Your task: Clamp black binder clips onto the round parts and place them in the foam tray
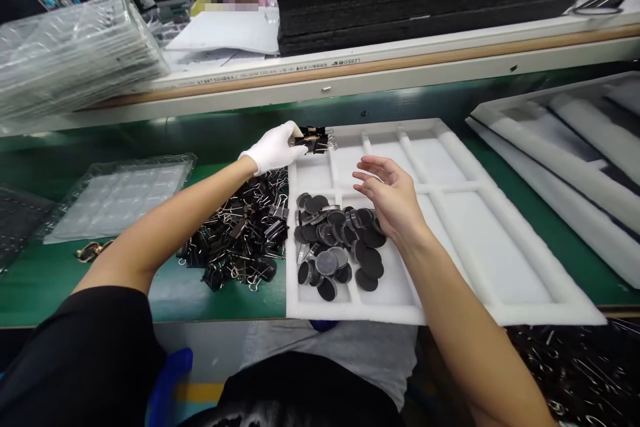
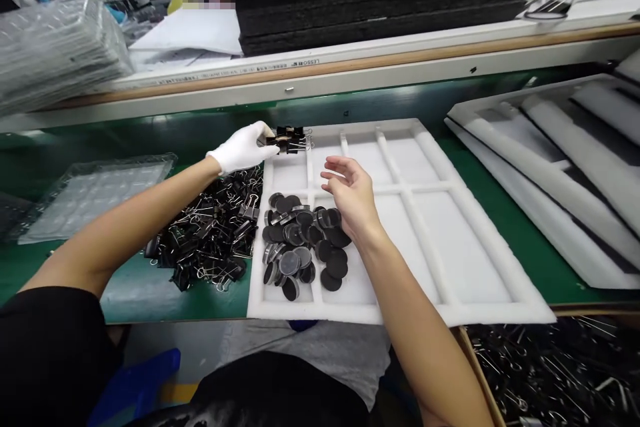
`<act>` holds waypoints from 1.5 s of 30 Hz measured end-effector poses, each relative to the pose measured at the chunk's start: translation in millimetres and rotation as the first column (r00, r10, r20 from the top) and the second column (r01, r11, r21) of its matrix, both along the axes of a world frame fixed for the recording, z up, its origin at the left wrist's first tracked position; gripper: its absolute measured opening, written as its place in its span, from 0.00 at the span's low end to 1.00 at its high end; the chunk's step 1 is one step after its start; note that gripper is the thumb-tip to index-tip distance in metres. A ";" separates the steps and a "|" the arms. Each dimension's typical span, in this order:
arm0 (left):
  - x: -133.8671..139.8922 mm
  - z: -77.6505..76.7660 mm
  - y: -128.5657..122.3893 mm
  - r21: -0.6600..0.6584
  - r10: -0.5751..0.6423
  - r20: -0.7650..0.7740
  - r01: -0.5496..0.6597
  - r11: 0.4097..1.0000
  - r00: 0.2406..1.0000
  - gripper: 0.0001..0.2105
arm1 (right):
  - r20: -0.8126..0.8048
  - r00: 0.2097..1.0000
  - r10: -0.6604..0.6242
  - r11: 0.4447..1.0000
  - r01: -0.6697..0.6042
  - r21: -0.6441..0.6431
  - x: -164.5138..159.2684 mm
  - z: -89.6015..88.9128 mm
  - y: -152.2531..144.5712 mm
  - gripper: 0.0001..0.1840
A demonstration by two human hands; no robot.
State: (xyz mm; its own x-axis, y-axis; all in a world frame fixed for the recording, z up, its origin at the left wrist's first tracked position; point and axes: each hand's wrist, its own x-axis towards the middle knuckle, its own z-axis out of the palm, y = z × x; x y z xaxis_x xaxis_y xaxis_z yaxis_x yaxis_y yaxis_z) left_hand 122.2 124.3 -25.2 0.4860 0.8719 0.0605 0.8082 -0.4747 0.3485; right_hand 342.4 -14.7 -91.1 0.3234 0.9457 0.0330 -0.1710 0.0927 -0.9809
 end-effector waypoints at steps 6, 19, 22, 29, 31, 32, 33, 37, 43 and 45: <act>18.2 -25.6 33.8 0.076 -0.064 -0.133 0.074 0.994 0.989 0.19 | 0.160 0.985 0.060 0.998 -0.054 -0.040 -10.6 2.9 -2.3 0.20; 31.5 -35.7 33.8 0.192 0.066 -0.407 0.015 0.981 0.911 0.23 | 0.738 0.556 0.382 0.923 -0.274 -0.272 -3.7 12.1 -16.3 0.08; 22.3 -16.5 24.4 0.200 0.090 -0.411 -0.007 0.980 0.907 0.28 | 0.784 0.436 0.442 0.891 -0.312 -0.329 -3.8 13.0 -18.5 0.10; -68.8 49.0 -30.5 0.042 -0.001 -0.268 0.013 0.999 0.963 0.25 | 0.834 0.351 0.425 0.897 -0.284 -0.338 -7.3 11.3 -20.1 0.12; -101.1 59.4 -55.9 0.036 0.047 -0.222 -0.040 0.999 0.974 0.24 | 0.831 0.370 0.416 0.902 -0.284 -0.326 -7.9 10.5 -20.3 0.11; -117.0 62.9 -70.3 0.041 0.085 -0.202 -0.078 0.996 0.976 0.24 | 0.823 0.392 0.412 0.905 -0.281 -0.320 -8.1 9.9 -20.3 0.10; -132.8 65.3 -85.6 0.051 0.132 -0.182 -0.124 0.991 0.974 0.23 | 0.812 0.419 0.407 0.909 -0.275 -0.313 -8.1 9.2 -20.4 0.10; -193.5 56.4 -148.4 0.195 0.456 -0.166 -0.424 0.884 0.874 0.23 | 0.775 0.520 0.359 0.931 -0.256 -0.260 -6.2 4.4 -20.8 0.09; -267.0 -40.3 -210.7 0.391 0.835 -0.063 -0.757 0.524 0.546 0.28 | 0.783 0.581 0.222 0.975 -0.157 -0.159 -4.7 -0.3 -22.4 0.11; -282.7 -73.4 -220.0 0.421 0.915 -0.032 -0.825 0.377 0.402 0.31 | 0.764 0.611 0.208 0.978 -0.146 -0.149 -8.2 1.4 -22.7 0.11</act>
State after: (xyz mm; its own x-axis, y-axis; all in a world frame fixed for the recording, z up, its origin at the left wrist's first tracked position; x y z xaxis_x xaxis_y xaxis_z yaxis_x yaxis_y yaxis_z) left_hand -160.5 -95.7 -98.7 -0.4998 0.7650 0.4062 0.8550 0.5107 0.0901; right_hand 334.2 -37.5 -89.7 0.0336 0.9914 0.1265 0.6449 0.0752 -0.7606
